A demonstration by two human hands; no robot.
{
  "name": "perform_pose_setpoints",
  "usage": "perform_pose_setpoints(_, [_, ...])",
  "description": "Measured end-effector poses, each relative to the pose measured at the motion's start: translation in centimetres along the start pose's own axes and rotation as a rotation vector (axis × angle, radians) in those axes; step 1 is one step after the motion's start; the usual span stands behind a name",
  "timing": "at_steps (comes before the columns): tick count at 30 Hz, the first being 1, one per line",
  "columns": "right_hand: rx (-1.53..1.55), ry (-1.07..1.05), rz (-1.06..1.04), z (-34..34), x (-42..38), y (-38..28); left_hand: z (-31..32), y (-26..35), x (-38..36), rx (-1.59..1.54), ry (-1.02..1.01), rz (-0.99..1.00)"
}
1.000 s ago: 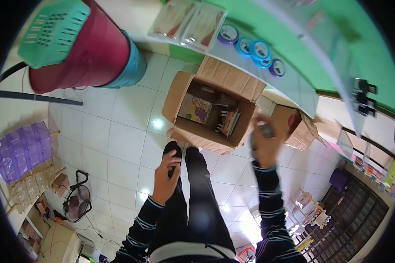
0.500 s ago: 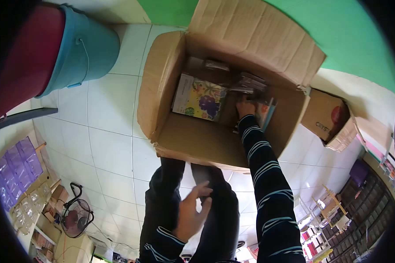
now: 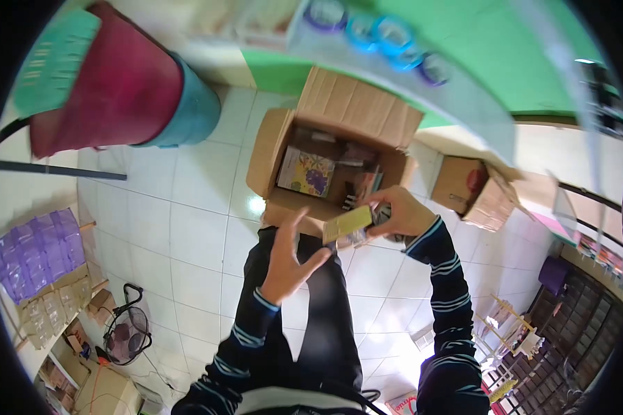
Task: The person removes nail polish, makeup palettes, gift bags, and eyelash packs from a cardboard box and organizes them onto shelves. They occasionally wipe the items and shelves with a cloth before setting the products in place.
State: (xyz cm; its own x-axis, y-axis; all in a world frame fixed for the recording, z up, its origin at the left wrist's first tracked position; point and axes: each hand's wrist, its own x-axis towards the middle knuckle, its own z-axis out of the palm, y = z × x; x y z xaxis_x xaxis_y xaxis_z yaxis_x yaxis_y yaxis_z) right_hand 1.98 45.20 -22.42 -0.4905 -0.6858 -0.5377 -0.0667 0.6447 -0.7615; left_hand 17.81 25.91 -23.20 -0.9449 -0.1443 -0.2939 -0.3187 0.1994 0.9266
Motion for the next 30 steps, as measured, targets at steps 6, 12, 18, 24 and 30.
perform_pose_setpoints(6, [0.473, 0.158, -0.133, -4.3, -11.4, -17.9, -4.8, 16.6, -3.2, -0.62, -0.684, -0.197])
perform_pose_setpoints(12, [-0.237, 1.371, -0.491, 3.5, -15.8, -30.6, -7.1, 23.7, -7.6, -0.702, -0.458, -0.111])
perform_pose_setpoints(18, [-0.052, 1.536, -0.383, 2.6, -17.2, -31.7, -8.3, 25.3, -8.0, -0.427, -0.411, 0.238])
perform_pose_setpoints(24, [-0.235, 1.504, -0.538, 2.4, -19.1, -29.3, -8.0, 27.2, -7.8, -0.484, -0.454, 0.254])
perform_pose_setpoints(30, [0.397, 0.947, -0.39, 0.9, -22.4, -25.9, -5.6, 29.3, -7.2, -0.485, -0.522, 0.157])
